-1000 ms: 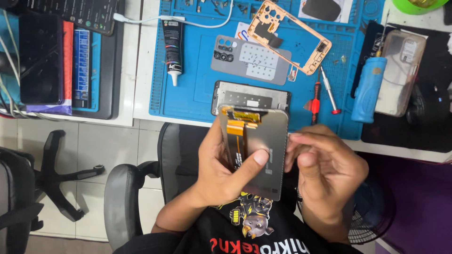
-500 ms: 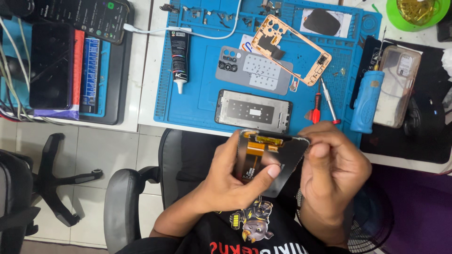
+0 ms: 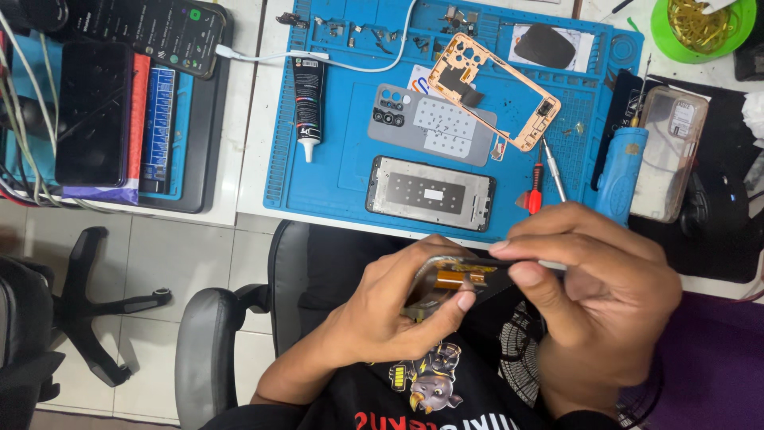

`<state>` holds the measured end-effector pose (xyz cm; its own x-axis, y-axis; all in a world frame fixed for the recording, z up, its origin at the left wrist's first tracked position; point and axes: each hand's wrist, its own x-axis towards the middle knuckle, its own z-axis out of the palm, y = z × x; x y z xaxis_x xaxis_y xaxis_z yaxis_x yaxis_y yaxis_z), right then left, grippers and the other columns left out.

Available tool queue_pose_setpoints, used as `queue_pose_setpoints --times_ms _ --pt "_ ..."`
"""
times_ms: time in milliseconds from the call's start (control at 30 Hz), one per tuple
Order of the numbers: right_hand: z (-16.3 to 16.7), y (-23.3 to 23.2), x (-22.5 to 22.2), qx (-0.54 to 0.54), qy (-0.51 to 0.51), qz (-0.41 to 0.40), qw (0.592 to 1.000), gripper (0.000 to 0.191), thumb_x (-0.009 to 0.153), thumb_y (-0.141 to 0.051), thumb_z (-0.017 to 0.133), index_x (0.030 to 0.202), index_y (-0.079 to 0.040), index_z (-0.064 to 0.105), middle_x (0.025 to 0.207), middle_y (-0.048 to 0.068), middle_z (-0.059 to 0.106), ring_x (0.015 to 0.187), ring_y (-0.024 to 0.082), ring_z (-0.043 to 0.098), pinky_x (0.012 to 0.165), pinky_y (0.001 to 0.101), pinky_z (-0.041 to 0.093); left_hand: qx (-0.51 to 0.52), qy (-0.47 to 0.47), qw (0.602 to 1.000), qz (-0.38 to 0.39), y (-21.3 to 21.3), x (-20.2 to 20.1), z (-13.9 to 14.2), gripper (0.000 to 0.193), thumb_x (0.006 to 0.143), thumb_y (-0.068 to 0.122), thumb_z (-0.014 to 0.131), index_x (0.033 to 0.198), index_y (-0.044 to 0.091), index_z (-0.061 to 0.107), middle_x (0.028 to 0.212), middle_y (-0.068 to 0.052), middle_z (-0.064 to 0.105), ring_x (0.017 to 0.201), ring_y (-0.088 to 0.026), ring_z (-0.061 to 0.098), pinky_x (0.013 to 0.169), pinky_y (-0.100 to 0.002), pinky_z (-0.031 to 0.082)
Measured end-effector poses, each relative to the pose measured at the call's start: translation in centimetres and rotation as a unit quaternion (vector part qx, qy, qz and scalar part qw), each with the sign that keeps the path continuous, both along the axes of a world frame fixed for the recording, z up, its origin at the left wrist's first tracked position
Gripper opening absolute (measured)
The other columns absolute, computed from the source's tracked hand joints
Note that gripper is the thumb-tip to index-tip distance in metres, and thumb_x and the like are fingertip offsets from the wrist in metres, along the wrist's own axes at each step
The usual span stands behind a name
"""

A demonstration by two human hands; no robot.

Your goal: The person holds a new phone display, peels protective film from its flex cable area, then applies adhesive from a tube around the inner edge of the phone frame, rotating the frame as they work. They set the display on the mat and hold up the frame, gesturing toward it.

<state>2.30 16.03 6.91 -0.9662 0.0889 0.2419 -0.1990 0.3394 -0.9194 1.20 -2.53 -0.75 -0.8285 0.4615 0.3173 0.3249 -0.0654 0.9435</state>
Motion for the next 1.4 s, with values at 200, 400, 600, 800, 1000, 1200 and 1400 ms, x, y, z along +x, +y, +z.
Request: queue_pose_setpoints --times_ms 200,400,600,800,1000,1200,1400 --pt "1.5 1.7 -1.5 0.128 -0.041 0.126 0.983 0.009 0.084 -0.006 0.077 0.09 0.0 0.074 0.082 0.007 0.073 0.071 0.01 0.071 0.062 0.0208 0.053 0.007 0.013 0.999 -0.049 -0.5 -0.4 0.2 0.034 0.1 0.006 0.073 0.128 -0.001 0.055 0.108 -0.015 0.07 0.092 -0.023 0.075 0.08 -0.03 0.06" --pt "1.5 3.5 -2.7 0.184 -0.068 0.218 0.956 0.01 0.09 -0.01 0.072 0.098 -0.004 0.074 0.093 0.004 0.076 0.082 0.013 0.07 0.066 0.0228 0.059 -0.035 0.0 0.998 -0.051 -0.9 -0.5 0.3 0.038 0.093 0.005 0.075 0.126 -0.003 0.057 0.109 -0.015 0.07 0.09 -0.026 0.075 0.079 -0.033 0.059" --pt "2.2 3.4 -3.2 0.208 -0.011 0.247 0.946 0.012 0.091 -0.008 0.068 0.1 -0.002 0.072 0.095 0.006 0.074 0.088 0.016 0.073 0.087 0.0332 0.056 -0.042 0.008 0.998 -0.042 -1.2 -0.6 0.4 0.039 0.093 0.004 0.075 0.127 -0.003 0.057 0.11 -0.016 0.069 0.092 -0.027 0.074 0.08 -0.034 0.059" --pt "2.2 2.6 -3.9 0.159 -0.042 0.277 0.947 0.014 0.09 -0.01 0.072 0.102 -0.002 0.074 0.094 0.006 0.074 0.081 0.013 0.075 0.065 0.0214 0.058 -0.024 0.021 0.997 -0.073 -1.4 -0.9 0.6 0.04 0.096 0.001 0.072 0.131 -0.004 0.054 0.115 -0.018 0.067 0.095 -0.03 0.073 0.085 -0.037 0.06" --pt "2.0 2.2 -4.5 0.154 -0.037 0.308 0.938 0.014 0.091 -0.01 0.072 0.102 -0.001 0.072 0.094 0.006 0.074 0.08 0.013 0.075 0.065 0.0221 0.059 -0.035 0.026 0.996 -0.076 -1.6 -1.0 0.8 0.039 0.095 0.002 0.072 0.13 -0.004 0.054 0.112 -0.018 0.066 0.098 -0.032 0.072 0.083 -0.038 0.06" --pt "2.2 2.2 -4.7 0.178 -0.047 0.321 0.929 0.014 0.09 -0.011 0.073 0.101 -0.002 0.071 0.094 0.005 0.074 0.078 0.013 0.074 0.063 0.0227 0.058 -0.032 0.024 0.996 -0.077 -1.8 -0.9 0.6 0.039 0.095 0.002 0.072 0.129 -0.005 0.053 0.113 -0.019 0.066 0.099 -0.033 0.073 0.083 -0.038 0.06" --pt "2.1 2.4 -4.8 0.204 -0.051 0.33 0.92 0.016 0.088 -0.013 0.076 0.1 -0.004 0.072 0.091 0.002 0.074 0.074 0.012 0.073 0.059 0.0224 0.056 -0.031 0.028 0.996 -0.078 -1.9 -0.9 0.6 0.038 0.097 0.003 0.071 0.129 -0.004 0.053 0.113 -0.018 0.066 0.094 -0.032 0.072 0.077 -0.036 0.059"
